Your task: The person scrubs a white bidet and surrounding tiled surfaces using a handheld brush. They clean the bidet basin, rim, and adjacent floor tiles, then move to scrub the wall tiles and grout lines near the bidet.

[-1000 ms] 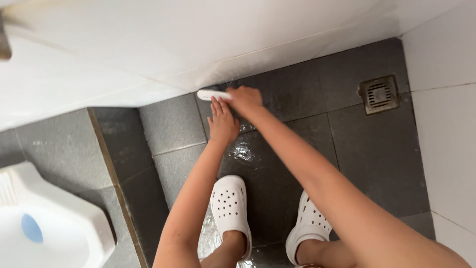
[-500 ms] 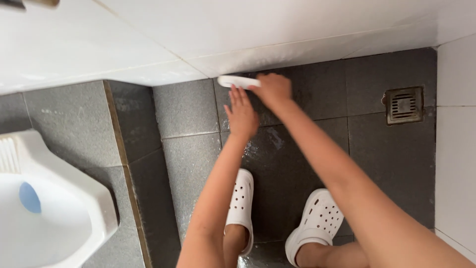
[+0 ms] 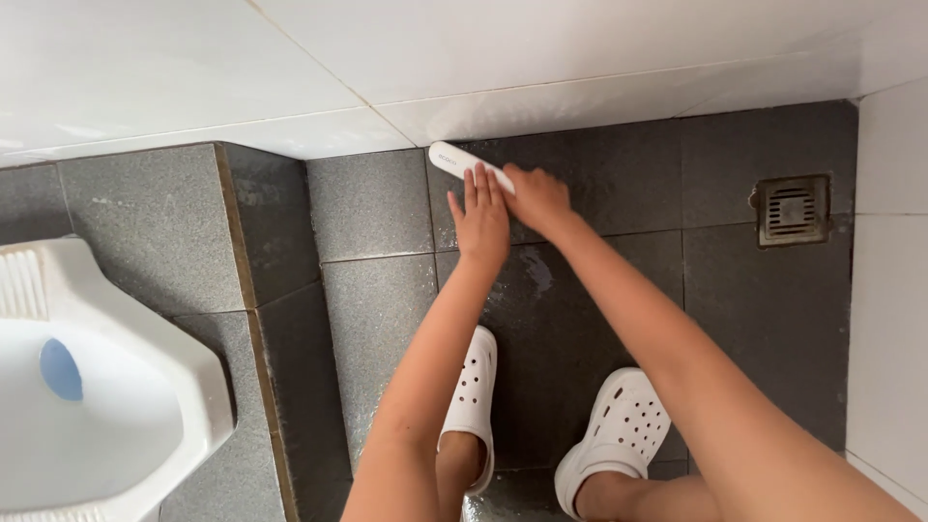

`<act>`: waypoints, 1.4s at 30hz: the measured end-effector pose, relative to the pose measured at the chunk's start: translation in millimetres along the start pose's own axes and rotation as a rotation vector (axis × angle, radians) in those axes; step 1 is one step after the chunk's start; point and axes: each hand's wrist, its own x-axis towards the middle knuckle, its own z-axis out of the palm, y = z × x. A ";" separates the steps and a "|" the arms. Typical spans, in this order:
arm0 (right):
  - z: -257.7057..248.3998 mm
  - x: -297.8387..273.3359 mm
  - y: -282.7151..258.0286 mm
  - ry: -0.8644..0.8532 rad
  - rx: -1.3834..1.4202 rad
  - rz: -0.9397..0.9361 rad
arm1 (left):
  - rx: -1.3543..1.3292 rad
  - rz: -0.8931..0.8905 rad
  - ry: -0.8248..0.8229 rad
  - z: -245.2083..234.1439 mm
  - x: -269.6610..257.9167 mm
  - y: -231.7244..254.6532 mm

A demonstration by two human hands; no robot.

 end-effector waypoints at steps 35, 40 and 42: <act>38.7 -7.5 0.3 -0.204 0.001 -0.155 | -0.003 0.146 -0.237 -34.1 -64.2 -40.8; 37.3 2.2 -8.6 -0.083 0.042 -0.094 | 0.008 0.158 -0.159 -45.7 -55.2 -51.4; 48.9 -0.6 0.9 -0.193 0.170 -0.114 | 0.094 0.148 -0.192 -44.8 -65.5 -44.0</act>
